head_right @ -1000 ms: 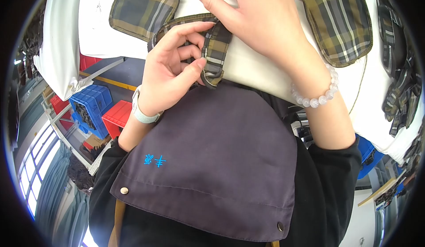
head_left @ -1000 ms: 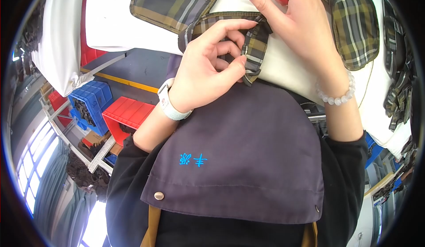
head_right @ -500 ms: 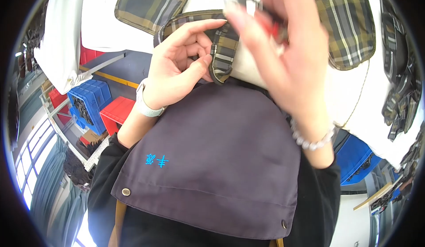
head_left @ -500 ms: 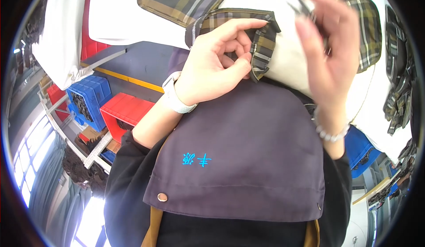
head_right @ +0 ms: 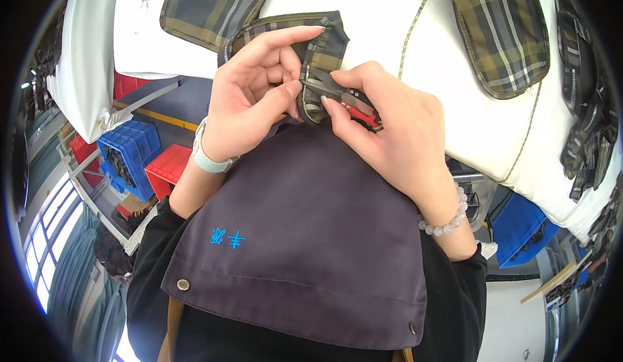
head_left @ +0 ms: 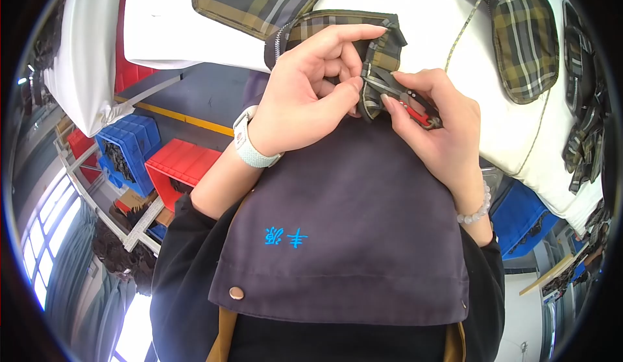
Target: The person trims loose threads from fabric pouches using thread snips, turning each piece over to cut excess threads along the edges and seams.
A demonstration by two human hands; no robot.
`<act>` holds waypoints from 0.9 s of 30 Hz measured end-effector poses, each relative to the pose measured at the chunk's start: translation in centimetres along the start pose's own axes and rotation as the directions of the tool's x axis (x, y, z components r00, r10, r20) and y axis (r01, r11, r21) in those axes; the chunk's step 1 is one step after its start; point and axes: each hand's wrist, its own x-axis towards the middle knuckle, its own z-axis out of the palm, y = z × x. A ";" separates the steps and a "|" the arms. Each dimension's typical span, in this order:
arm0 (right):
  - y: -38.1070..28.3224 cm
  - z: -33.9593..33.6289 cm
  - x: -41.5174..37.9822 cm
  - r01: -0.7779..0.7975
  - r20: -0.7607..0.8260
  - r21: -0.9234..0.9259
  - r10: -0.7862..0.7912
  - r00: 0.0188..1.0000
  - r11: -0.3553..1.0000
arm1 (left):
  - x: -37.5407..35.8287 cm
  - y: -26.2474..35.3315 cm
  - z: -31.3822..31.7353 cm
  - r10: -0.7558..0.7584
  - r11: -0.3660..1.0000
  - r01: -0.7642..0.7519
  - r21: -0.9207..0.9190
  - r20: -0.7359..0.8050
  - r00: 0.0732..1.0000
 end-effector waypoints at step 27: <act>0.9 -0.3 -0.1 -0.171 -0.036 0.359 0.197 0.980 0.917 | -0.2 0.1 0.4 0.015 0.997 -0.018 -0.071 -0.046 0.999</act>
